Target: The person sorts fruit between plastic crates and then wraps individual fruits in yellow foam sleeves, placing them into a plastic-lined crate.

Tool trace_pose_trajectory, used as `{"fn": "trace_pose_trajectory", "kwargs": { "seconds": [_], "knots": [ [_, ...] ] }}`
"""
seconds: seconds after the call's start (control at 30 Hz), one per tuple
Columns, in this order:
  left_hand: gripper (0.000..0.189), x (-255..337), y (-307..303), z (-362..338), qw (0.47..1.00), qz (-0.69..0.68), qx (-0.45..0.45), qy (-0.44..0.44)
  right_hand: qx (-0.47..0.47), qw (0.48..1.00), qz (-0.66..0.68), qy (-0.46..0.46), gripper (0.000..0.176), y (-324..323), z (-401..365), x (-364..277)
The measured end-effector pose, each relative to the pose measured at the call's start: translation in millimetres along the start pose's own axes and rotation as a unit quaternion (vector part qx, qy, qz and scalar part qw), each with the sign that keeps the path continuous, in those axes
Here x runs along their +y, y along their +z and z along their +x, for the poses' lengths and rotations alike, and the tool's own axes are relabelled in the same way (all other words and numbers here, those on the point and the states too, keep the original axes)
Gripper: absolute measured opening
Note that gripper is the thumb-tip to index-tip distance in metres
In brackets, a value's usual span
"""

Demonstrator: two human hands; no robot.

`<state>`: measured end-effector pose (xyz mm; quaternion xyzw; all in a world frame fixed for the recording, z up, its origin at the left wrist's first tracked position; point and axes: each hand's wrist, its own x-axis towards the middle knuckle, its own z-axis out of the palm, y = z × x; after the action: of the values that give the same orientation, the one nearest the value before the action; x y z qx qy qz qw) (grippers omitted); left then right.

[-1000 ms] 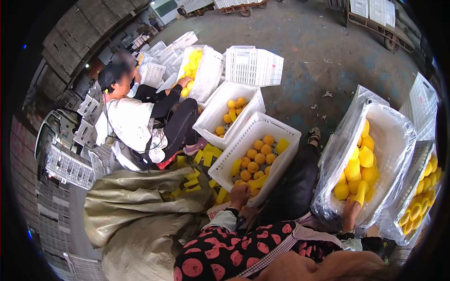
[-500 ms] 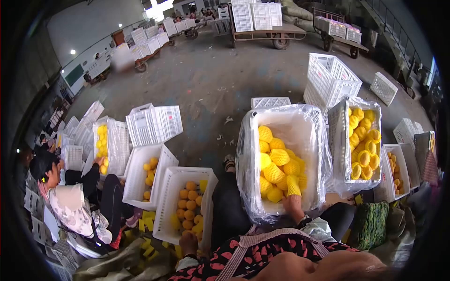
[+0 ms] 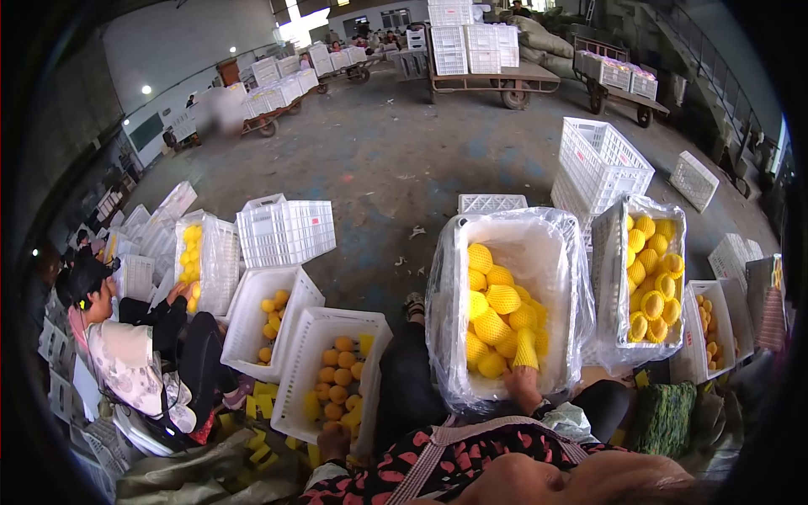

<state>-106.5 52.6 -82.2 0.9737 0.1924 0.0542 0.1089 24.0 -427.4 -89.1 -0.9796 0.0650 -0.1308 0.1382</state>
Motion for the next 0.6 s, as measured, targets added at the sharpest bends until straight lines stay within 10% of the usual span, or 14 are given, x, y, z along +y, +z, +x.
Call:
{"fn": "trace_pose_trajectory", "kwargs": {
  "seconds": [0.13, 0.33, 0.4, 0.6],
  "knots": [
    [0.029, -55.8, 67.4, 43.4, 0.989, -0.105, 0.098, 0.02, -0.019, 0.999, 0.037, -0.005, 0.042, -8.2, 3.3, 1.6],
    [0.019, 20.7, -56.3, 134.5, 0.808, -0.566, 0.052, -0.154, 0.008, 0.999, -0.006, 0.036, 0.037, 9.8, -0.6, 4.8],
    [0.012, 83.3, -124.1, 153.4, 0.724, -0.683, 0.054, -0.081, 0.152, 0.985, -0.061, -0.056, 0.034, 14.5, 0.4, 9.9],
    [0.013, 242.6, -316.9, 123.1, 0.6, -0.718, -0.06, 0.346, -0.055, 0.997, -0.014, 0.043, 0.034, -2.7, 8.7, 8.2]
  ]
}}
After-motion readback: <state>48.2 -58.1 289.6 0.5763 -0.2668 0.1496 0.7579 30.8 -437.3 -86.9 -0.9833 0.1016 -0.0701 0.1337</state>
